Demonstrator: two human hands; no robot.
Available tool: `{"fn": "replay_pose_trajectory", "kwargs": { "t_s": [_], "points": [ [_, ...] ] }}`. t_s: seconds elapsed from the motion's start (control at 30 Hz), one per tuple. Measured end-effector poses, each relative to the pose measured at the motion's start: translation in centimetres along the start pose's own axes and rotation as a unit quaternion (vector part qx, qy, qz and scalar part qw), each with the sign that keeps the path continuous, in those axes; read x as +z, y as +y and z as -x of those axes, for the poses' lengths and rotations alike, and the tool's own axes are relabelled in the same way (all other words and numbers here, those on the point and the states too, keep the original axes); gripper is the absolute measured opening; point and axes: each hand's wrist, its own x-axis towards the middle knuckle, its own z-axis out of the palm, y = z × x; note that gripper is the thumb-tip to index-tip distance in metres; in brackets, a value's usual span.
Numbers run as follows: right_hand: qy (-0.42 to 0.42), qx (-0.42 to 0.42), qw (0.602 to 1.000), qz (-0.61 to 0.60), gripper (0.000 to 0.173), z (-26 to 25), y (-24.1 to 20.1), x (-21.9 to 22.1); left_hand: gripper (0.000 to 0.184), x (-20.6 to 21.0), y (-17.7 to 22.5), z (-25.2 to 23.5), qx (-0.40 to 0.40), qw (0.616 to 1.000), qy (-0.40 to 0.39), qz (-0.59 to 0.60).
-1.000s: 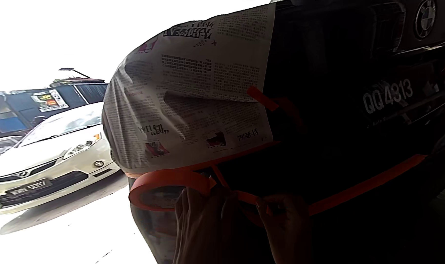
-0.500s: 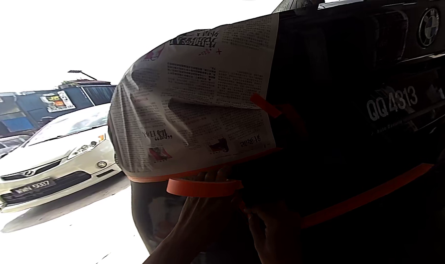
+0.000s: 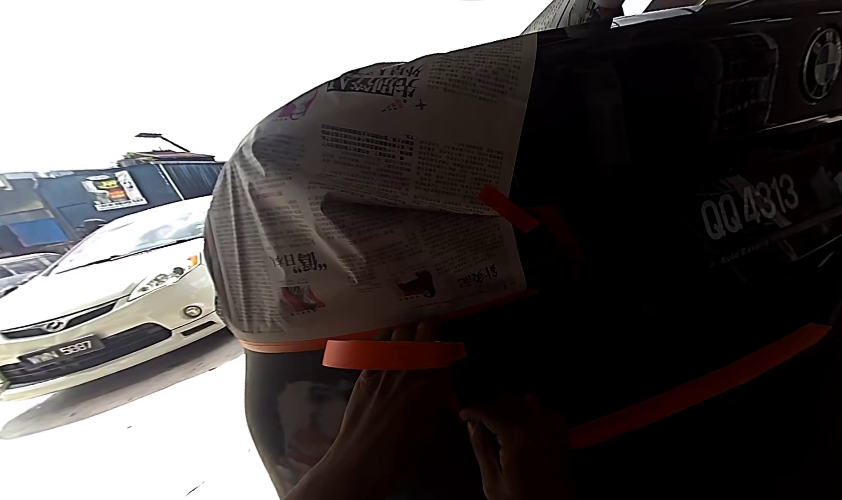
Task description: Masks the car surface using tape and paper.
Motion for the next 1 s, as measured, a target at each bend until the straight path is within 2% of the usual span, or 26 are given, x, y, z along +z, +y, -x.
{"fn": "replay_pose_trajectory", "kwargs": {
  "t_s": [0.2,0.47,0.6,0.7,0.8,1.0],
  "points": [
    [-0.032,-0.008,0.999,0.020,0.026,0.6,0.7,-0.7,0.025,-0.5,1.7,-0.4,-0.051,0.997,-0.026,-0.052],
    [0.008,-0.022,0.999,-0.023,0.022,2.0,2.0,-1.1,0.032,-0.1,1.7,0.1,-0.080,0.996,-0.003,-0.038],
    [0.007,-0.050,0.998,0.021,0.029,2.2,2.0,-1.3,0.032,0.0,1.5,0.1,-0.079,0.997,-0.001,-0.016],
    [0.014,-0.065,0.993,0.099,0.032,1.7,1.0,-0.9,0.029,0.3,0.5,0.7,-0.070,0.997,0.036,0.014],
    [0.019,-0.070,0.994,0.084,0.036,1.3,0.3,0.1,0.031,0.0,-0.6,1.6,-0.082,0.992,0.084,0.041],
    [0.043,-0.068,0.996,0.043,0.037,1.0,-0.7,0.9,0.037,-1.0,-1.5,2.4,-0.097,0.988,0.094,0.077]
  ]
}}
